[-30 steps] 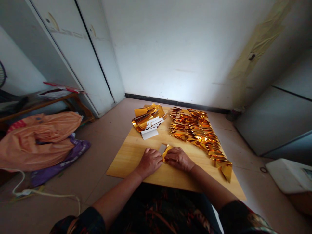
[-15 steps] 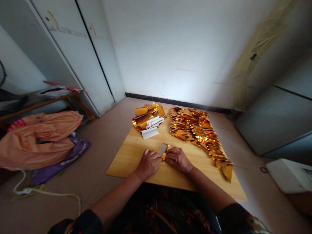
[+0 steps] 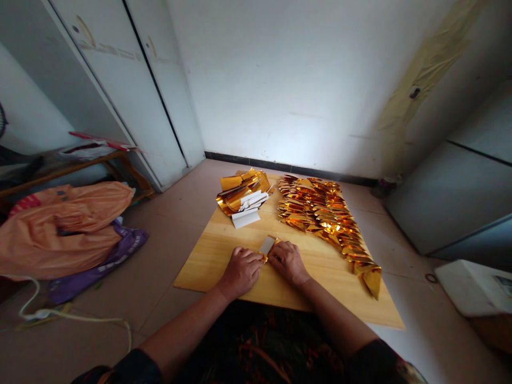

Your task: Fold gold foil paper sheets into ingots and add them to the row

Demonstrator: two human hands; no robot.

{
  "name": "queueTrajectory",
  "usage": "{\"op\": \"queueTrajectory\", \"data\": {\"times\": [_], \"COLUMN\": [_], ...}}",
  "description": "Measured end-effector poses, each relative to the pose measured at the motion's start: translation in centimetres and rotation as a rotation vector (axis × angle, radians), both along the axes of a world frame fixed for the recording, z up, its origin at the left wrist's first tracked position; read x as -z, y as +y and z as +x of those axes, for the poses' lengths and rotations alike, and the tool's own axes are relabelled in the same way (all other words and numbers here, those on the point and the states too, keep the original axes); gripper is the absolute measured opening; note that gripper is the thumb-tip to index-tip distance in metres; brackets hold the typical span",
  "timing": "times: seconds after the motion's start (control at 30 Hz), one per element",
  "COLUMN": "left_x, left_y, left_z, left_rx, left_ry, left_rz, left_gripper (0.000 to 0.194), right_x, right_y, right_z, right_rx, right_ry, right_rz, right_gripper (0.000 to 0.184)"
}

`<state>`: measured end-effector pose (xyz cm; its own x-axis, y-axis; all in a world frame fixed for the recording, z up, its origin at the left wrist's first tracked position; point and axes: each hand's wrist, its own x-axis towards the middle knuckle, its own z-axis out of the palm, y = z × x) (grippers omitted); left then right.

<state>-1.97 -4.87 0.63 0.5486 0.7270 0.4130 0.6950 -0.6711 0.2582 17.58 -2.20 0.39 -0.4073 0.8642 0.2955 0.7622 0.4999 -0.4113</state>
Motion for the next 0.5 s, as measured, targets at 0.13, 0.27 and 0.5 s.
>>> {"op": "queueTrajectory", "data": {"times": [0.13,0.27,0.5], "left_x": [0.22,0.24,0.02], "left_y": [0.15,0.13,0.05], "left_z": [-0.05,-0.09,-0.13], "left_rx": [0.001,0.015,0.031], "left_ry": [-0.009,0.014,0.036], "left_rz": [-0.005,0.007,0.033], "left_gripper": [0.015,0.013,0.014], "right_x": [0.11,0.54,0.61], "right_y": [-0.05,-0.02,-0.05], "right_z": [-0.31,-0.25,-0.46], "right_rx": [0.034,0.034,0.066], "right_ry": [-0.018,0.028,0.016], "right_rz": [0.001,-0.001,-0.005], "right_gripper": [0.014,0.011,0.012]}}
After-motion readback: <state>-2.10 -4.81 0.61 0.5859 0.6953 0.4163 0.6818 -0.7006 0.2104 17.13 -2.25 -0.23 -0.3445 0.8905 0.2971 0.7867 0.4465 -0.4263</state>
